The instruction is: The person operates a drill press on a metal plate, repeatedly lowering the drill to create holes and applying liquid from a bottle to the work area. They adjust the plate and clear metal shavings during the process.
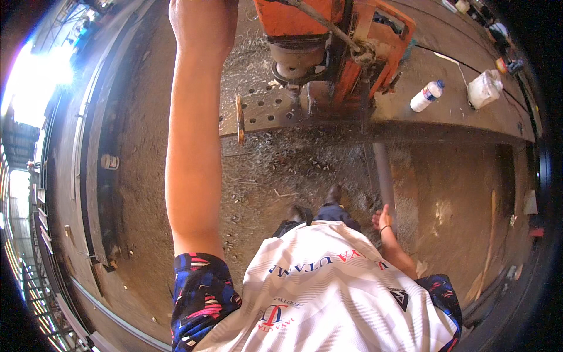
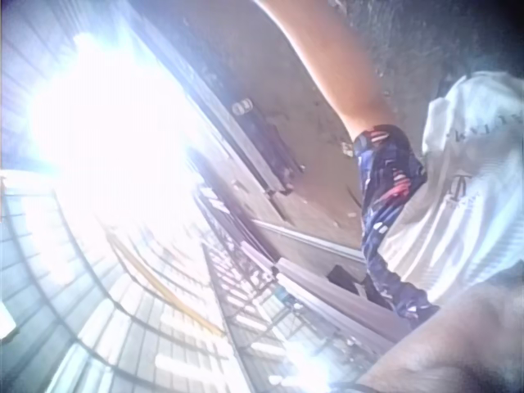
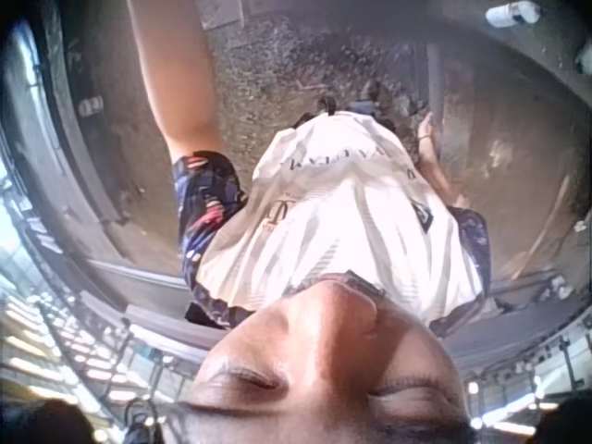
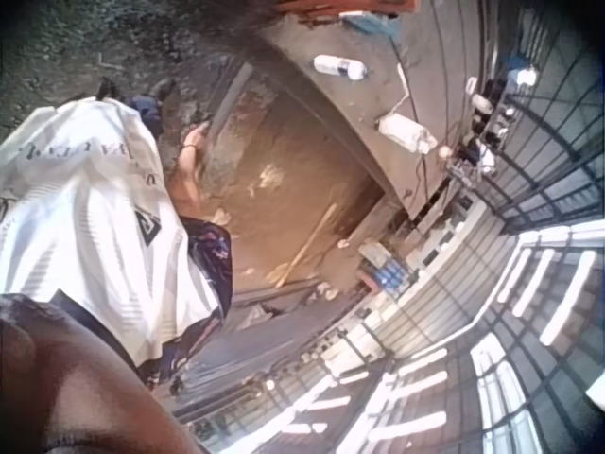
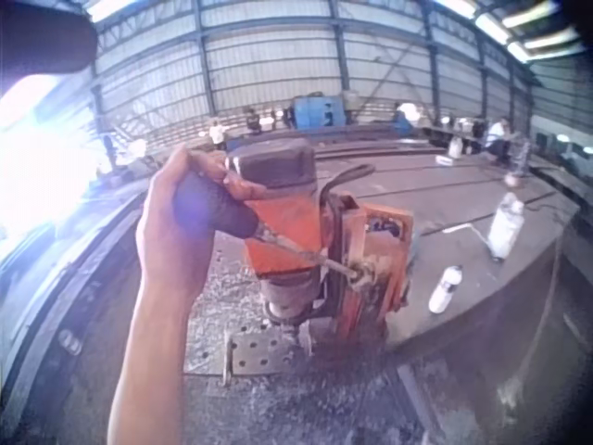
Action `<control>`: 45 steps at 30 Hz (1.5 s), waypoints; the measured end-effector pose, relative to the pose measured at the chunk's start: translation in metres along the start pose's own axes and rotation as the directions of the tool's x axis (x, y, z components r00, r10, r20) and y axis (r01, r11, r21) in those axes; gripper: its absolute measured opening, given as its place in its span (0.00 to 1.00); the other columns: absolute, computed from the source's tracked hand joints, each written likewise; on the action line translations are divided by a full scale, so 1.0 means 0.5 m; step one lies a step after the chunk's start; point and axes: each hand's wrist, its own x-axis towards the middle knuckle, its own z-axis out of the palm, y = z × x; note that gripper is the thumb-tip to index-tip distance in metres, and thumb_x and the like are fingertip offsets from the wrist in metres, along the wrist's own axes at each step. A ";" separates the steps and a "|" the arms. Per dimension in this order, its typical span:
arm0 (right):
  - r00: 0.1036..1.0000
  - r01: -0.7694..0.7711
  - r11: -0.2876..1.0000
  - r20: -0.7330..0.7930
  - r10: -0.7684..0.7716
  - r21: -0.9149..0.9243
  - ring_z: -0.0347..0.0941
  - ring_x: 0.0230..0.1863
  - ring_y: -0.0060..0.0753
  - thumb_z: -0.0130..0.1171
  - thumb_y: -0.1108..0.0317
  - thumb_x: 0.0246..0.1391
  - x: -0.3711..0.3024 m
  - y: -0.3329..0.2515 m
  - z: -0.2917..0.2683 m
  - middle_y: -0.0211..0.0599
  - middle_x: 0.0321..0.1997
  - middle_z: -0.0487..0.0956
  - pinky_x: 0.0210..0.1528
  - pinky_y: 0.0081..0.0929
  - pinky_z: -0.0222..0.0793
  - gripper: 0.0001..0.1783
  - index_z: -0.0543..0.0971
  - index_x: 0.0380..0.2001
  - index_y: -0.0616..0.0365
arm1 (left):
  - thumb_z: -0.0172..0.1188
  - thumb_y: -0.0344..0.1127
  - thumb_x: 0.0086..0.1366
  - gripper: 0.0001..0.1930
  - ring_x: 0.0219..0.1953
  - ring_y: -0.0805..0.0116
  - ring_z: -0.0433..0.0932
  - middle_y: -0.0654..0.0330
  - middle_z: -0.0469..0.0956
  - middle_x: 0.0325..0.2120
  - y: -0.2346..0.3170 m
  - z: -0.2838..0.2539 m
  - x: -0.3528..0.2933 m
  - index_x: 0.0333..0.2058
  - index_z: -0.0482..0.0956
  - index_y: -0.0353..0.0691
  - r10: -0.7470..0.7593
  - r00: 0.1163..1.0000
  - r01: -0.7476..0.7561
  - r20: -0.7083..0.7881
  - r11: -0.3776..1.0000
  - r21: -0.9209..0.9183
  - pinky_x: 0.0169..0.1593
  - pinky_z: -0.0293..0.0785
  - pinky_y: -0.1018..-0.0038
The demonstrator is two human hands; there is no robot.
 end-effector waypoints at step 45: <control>0.992 0.017 0.990 0.129 0.001 -0.141 0.77 0.26 0.32 0.46 0.28 0.57 -0.199 0.069 0.058 0.35 0.34 0.83 0.28 0.36 0.75 0.38 0.80 0.46 0.53 | 0.48 0.50 0.71 0.17 0.39 0.57 0.77 0.55 0.76 0.29 -0.015 -0.058 -0.006 0.35 0.71 0.41 0.035 0.990 -0.001 0.138 0.970 -0.243 0.53 0.69 0.59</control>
